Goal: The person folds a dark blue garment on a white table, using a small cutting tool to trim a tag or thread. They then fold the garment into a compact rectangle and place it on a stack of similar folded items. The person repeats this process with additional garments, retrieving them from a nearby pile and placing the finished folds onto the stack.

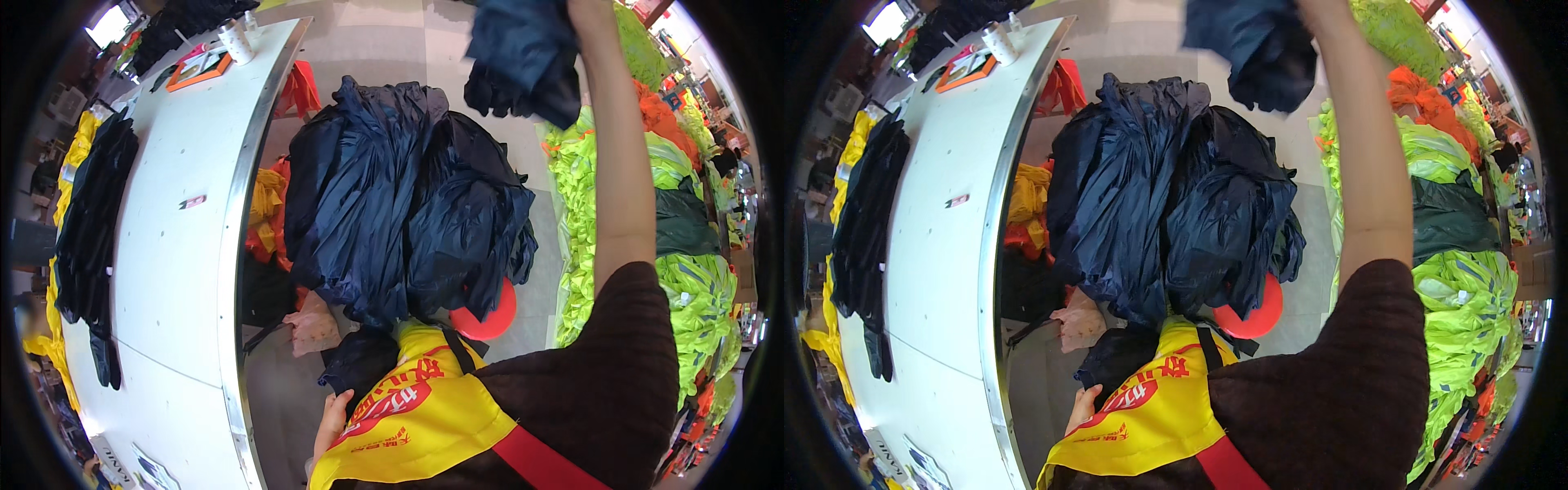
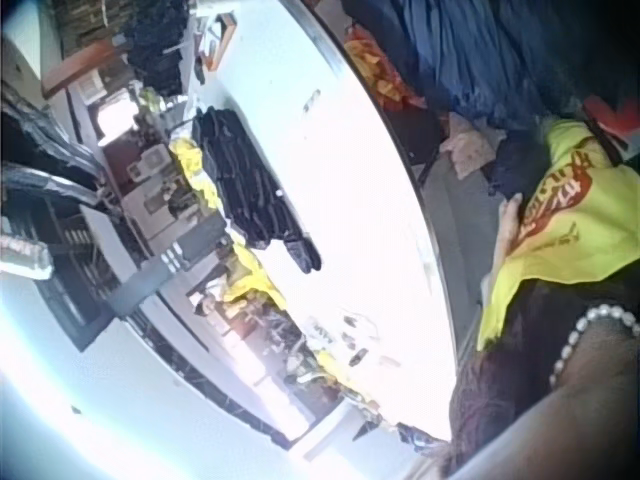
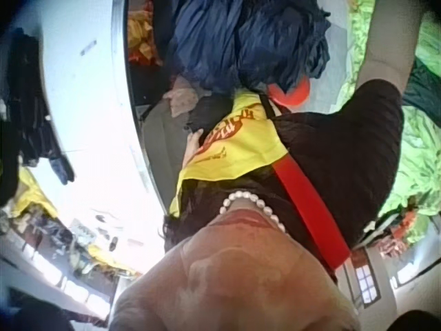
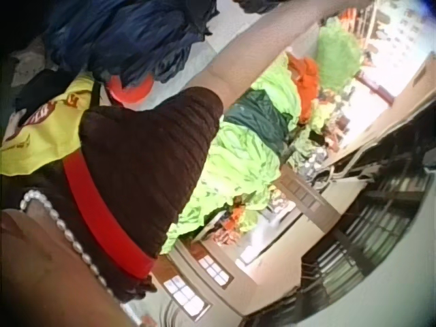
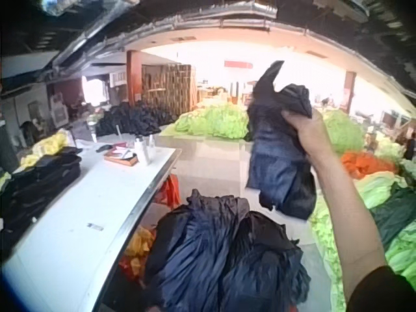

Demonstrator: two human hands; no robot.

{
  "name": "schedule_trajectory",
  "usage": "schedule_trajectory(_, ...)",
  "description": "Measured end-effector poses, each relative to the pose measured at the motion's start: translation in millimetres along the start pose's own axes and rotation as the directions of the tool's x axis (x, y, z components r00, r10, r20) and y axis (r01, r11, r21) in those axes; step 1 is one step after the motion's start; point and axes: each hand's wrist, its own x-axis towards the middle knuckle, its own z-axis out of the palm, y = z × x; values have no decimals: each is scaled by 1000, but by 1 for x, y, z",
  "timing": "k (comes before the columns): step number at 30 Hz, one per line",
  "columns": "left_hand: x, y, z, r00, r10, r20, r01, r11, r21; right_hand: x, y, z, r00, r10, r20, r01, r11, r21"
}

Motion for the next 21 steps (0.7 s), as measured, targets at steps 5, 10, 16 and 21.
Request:
schedule_trajectory(5, -34, -49, -55, 997, -1, -81, 0, 1000, -15, -180, -71, 95, 911, -145, 386, 278, 908, -314)
schedule_trajectory(10, -63, -105, -111, 984, 113, -138, -117, 993, -26, -429, 17, 151, 774, 170, 610, -16, 968, -249)
schedule_trajectory(16, -108, -137, -178, 906, 410, -107, -392, 907, 152, -582, 10, 162, -473, 494, 729, 323, 867, -378)
schedule_trajectory(21, -168, -99, -197, 769, 630, 107, -563, 589, 580, -549, -144, 224, 105, -148, 983, -366, 914, 177)
